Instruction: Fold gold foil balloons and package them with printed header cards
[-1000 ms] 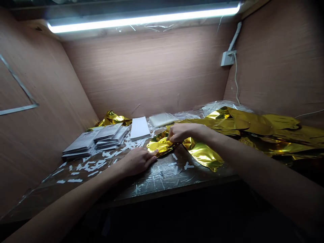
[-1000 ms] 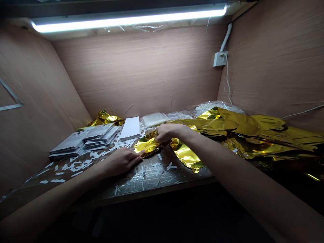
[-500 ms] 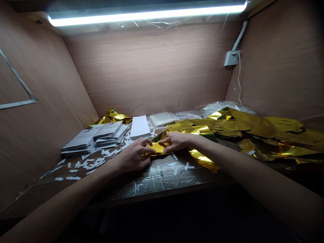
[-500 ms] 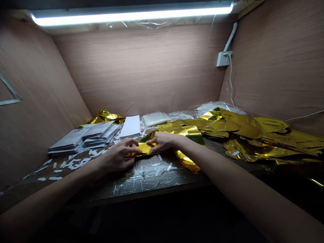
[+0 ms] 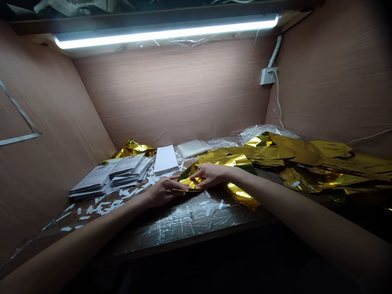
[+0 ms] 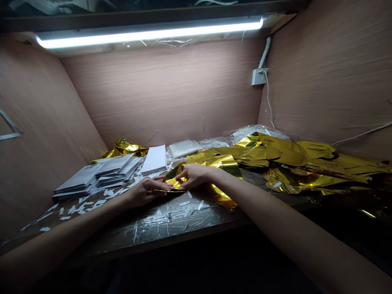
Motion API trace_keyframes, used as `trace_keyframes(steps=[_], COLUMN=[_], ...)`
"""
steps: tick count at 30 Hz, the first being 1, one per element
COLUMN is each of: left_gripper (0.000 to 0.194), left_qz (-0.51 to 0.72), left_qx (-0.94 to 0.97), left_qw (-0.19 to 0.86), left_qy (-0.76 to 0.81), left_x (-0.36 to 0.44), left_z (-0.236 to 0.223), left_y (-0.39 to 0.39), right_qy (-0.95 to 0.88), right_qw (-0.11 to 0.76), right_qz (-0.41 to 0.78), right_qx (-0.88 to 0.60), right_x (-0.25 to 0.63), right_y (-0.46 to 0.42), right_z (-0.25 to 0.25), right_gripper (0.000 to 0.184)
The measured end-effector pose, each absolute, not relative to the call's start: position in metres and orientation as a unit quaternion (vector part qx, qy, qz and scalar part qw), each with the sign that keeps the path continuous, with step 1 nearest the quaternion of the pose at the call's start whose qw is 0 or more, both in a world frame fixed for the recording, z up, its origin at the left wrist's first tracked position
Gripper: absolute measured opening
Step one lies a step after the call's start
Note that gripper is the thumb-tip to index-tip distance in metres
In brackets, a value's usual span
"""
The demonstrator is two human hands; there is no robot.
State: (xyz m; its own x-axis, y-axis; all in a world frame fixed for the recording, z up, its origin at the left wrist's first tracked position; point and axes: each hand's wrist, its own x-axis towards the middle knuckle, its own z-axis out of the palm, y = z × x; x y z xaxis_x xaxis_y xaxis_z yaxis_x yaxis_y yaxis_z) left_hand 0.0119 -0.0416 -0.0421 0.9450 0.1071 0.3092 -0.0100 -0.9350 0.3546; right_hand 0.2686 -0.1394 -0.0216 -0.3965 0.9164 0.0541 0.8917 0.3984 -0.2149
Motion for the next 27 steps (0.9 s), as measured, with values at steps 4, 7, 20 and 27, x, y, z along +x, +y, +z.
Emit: trace_keyframes(steps=[4,7,20,27], left_gripper=[0.022,0.026,0.041,0.041], left_qz=[0.142,0.088,-0.065,-0.055], left_qx=[0.973,0.975,0.883,0.877], left_qw=[0.176,0.199,0.45,0.462], left_qy=[0.041,0.037,0.113,0.119], left_x=[0.007,0.007,0.072,0.078], left_z=[-0.03,-0.011,0.003,-0.009], left_y=[-0.034,-0.031,-0.004,0.001], right_qy=[-0.822,-0.843,-0.857,-0.733], right_qw=[0.117,0.125,0.107,0.19], right_qz=[0.053,0.054,0.112,0.17], right_qx=[-0.555,-0.521,-0.492,-0.631], right_x=[0.278,0.277,0.267,0.251], right_y=[-0.143,-0.15,-0.172,-0.178], right_z=[-0.025,-0.028,-0.012,-0.011], right_gripper=[0.033,0.03,0.025,0.051])
